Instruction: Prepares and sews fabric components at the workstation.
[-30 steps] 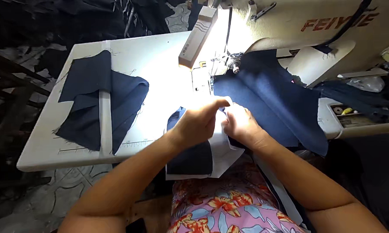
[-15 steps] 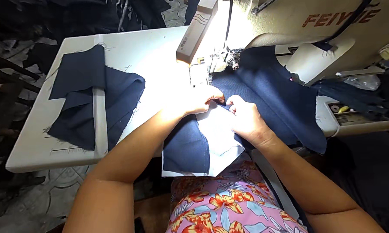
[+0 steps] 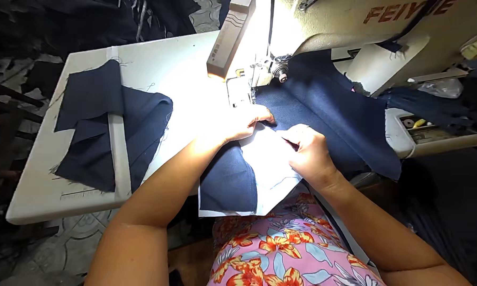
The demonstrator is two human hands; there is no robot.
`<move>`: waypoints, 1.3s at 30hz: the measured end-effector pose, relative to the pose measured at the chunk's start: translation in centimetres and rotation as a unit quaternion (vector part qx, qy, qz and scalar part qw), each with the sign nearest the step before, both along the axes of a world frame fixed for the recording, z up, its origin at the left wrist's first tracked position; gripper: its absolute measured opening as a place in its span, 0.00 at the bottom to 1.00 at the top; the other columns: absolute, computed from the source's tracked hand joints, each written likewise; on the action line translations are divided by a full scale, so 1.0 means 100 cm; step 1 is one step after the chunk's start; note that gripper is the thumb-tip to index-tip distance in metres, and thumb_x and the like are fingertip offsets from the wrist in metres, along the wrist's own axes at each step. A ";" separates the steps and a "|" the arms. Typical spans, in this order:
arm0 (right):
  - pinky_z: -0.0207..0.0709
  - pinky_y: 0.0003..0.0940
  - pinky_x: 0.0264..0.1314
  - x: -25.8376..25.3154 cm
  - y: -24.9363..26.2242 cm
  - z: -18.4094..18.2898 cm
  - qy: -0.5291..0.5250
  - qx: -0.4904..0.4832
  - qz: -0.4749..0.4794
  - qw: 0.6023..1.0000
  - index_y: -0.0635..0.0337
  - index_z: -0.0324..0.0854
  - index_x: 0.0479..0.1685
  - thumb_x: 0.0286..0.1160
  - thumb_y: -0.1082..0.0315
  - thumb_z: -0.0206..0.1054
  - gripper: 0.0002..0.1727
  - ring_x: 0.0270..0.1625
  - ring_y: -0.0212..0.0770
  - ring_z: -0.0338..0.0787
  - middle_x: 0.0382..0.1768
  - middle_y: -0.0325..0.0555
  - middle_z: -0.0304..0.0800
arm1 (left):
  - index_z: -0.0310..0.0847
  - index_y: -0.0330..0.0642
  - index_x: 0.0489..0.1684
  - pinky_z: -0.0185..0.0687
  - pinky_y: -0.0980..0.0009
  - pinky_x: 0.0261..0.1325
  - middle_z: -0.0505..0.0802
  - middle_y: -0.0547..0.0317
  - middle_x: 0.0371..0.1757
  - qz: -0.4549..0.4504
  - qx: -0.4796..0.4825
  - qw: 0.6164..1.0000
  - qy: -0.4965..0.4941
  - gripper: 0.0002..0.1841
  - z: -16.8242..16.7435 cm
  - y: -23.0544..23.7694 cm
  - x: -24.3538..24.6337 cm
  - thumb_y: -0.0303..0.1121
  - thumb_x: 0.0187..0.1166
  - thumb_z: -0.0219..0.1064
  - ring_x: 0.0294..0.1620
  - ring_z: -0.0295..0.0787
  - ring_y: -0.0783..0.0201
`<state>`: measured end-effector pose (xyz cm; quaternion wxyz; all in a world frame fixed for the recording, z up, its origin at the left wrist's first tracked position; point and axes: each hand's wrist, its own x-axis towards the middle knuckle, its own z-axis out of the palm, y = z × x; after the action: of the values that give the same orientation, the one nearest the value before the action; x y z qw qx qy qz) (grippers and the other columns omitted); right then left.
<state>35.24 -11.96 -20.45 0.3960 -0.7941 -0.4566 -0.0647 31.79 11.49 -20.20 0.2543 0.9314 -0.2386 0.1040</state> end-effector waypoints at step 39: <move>0.63 0.61 0.85 0.079 0.037 -0.003 -0.101 -0.152 0.225 0.957 0.62 0.86 0.68 0.86 0.59 0.56 0.23 0.80 0.63 0.77 0.72 0.61 0.84 | 0.90 0.41 0.63 0.76 0.40 0.66 0.92 0.47 0.66 0.238 0.121 0.960 -0.085 0.20 -0.029 -0.072 -0.070 0.42 0.84 0.59 0.70 0.85 0.44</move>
<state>43.16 -8.25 -20.70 0.2265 -0.7110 -0.6656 0.0169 24.77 4.32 -23.10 0.0864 0.9729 -0.0420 0.2104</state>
